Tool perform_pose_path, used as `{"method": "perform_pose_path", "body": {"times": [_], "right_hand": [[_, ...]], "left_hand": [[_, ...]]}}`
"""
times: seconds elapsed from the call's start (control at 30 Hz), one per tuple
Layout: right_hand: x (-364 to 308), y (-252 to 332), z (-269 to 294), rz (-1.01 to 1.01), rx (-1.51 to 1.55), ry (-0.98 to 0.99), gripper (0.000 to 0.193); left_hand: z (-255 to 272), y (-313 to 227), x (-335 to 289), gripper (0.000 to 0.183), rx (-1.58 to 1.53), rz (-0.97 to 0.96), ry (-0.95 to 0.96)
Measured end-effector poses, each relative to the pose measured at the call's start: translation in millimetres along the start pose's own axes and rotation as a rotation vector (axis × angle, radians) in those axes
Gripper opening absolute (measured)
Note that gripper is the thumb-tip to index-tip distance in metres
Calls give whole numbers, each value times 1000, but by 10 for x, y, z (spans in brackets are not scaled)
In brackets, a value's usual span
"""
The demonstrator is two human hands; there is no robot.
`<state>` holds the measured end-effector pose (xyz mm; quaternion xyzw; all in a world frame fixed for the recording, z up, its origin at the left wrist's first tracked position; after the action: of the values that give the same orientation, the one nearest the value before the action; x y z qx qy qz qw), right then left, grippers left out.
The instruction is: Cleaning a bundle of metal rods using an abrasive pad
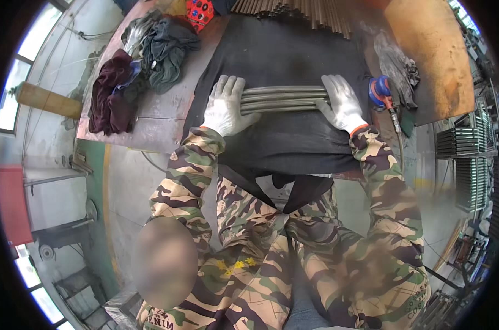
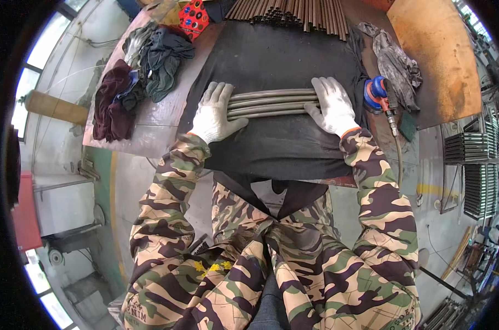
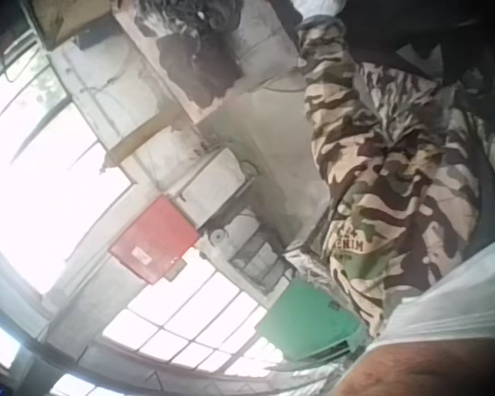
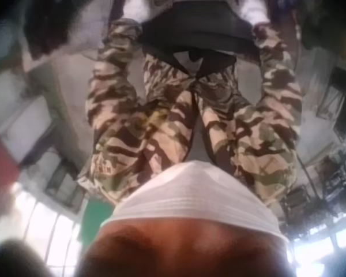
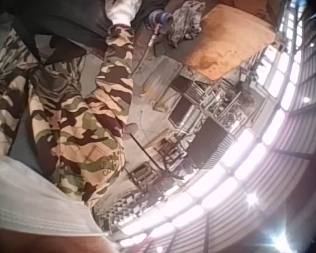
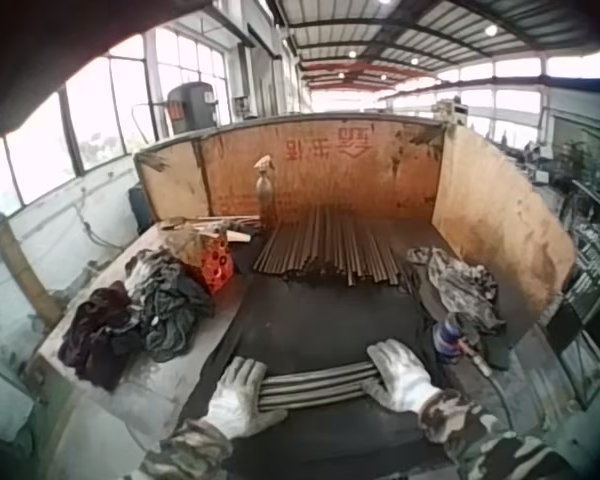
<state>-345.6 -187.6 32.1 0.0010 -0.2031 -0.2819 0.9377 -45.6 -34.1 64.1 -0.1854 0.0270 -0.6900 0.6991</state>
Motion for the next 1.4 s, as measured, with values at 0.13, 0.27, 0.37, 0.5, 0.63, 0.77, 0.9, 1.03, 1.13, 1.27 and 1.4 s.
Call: {"method": "perform_pose_path", "body": {"times": [0.13, 0.27, 0.37, 0.5, 0.63, 0.77, 0.9, 1.03, 1.13, 1.27, 1.4], "right_hand": [[70, 40, 80, 4, -12, 71, 86], [122, -2, 101, -9, -1, 170, 92], [114, 38, 88, -10, 1, 217, 96], [124, 7, 13, 30, -39, 192, 100], [136, 16, 41, 38, -40, 187, 100], [147, 41, 92, 70, 11, 128, 93], [89, 181, 155, 69, 70, 39, 84], [-72, 99, 53, 13, 90, 95, 86], [-95, 58, -6, -27, 54, 112, 86], [-11, -83, 47, -158, 188, 207, 68], [-109, -819, 185, -458, 936, -242, 49]], "left_hand": [[-25, 52, 59, 106, 47, 48, 52], [-63, 75, 190, 115, 108, 69, 104], [-53, 70, 154, 116, 117, 66, 132], [-155, 143, 91, 116, 96, -9, 81], [-47, 66, 121, 112, 80, -87, 33], [-64, 74, 112, 108, 57, -110, 62], [-68, 150, 73, 105, 46, -160, 82], [-86, 120, 86, 104, 27, -168, 91], [-31, 115, 75, 104, 41, -152, 56], [-77, 150, 88, 106, 47, -181, 33], [-94, 37, 147, 106, 62, -196, 87]]}}
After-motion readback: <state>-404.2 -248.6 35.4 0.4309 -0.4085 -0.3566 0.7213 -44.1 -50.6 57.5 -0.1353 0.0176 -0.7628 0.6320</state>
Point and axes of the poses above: each hand's wrist, its own x-axis towards the middle knuckle, its own z-axis out of the back of the hand, y = z × x, the point moved 5 cm from there along x, towards the middle knuckle, and after that the axes turned 2 degrees about z, right-handed, at the moved point
